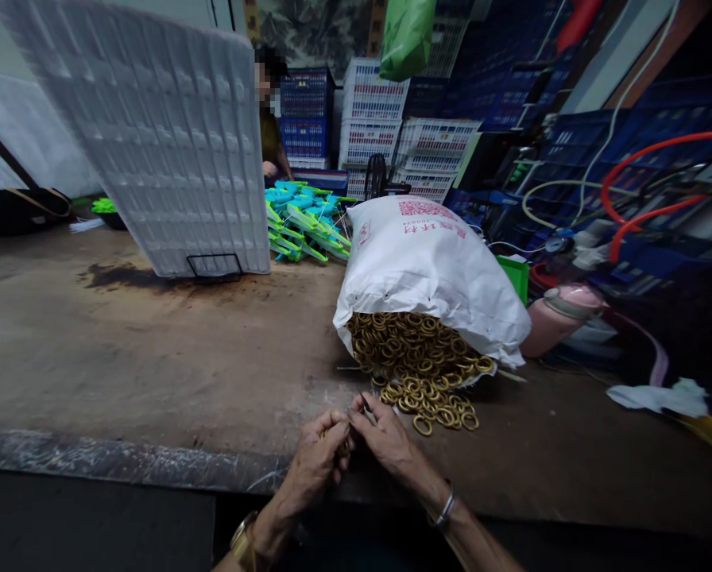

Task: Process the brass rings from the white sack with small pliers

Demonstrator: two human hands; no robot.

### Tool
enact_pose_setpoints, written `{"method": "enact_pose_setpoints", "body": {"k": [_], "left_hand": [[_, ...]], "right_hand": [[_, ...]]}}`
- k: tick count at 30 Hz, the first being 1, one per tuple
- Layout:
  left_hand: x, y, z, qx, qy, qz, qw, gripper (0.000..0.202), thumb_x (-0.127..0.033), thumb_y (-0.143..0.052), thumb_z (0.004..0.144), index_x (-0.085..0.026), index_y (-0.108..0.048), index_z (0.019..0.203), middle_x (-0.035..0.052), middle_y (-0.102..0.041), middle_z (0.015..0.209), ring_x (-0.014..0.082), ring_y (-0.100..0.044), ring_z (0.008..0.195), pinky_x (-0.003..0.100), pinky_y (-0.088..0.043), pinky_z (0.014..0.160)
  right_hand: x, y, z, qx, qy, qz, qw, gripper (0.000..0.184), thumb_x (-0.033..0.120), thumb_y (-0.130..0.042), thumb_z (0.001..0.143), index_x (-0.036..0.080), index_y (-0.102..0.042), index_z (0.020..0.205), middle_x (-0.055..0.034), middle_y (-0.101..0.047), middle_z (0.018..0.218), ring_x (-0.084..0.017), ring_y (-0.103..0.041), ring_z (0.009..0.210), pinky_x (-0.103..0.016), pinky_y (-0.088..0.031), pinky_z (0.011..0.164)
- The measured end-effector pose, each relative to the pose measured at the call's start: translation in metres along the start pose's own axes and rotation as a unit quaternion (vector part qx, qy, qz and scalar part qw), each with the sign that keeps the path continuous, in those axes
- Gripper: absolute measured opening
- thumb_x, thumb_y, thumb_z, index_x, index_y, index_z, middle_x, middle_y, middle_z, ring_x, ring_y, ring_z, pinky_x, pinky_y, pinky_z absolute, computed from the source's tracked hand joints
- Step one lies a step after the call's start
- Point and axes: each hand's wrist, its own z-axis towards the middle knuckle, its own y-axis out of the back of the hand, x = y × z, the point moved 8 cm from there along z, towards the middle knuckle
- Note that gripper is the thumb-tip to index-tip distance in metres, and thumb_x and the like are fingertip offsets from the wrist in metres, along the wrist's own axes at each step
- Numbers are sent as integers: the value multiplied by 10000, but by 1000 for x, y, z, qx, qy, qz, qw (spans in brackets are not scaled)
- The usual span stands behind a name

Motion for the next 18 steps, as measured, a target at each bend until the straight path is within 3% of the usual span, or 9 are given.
{"method": "enact_pose_setpoints", "body": {"k": [4,8,12,18], "left_hand": [[2,0,-2,-4,13,-27,1000,288,-448,-546,727,-172,-473,683,-51,-489,559,27,-374,362,132,-232,322],[-3,1,-4,-35,17,-16,999,297,-456,-562,707,-178,-462,678,-59,-481,537,31,-369,360,136,-241,327],[-9,2,-4,-50,-16,-11,999,295,-449,-559,696,-188,-431,646,-81,-423,457,40,-342,358,140,-253,337],[-4,8,-2,-59,-28,28,997,287,-452,-529,714,-189,-429,655,-87,-414,429,39,-320,351,144,-261,349]], "right_hand": [[1,3,0,-10,-7,-11,1000,185,311,-373,820,191,-469,717,44,-489,580,-102,-456,552,-203,-342,538],[4,8,-5,-42,35,-168,984,156,215,-355,800,191,-489,725,19,-504,609,-115,-457,564,-214,-306,545],[5,-6,-15,13,79,-295,952,273,56,-366,654,200,-506,840,16,-527,636,-118,-458,572,-220,-266,552],[8,-16,-17,57,74,-351,932,341,45,-354,604,198,-480,882,5,-552,668,-131,-483,586,-226,-261,553]]}}
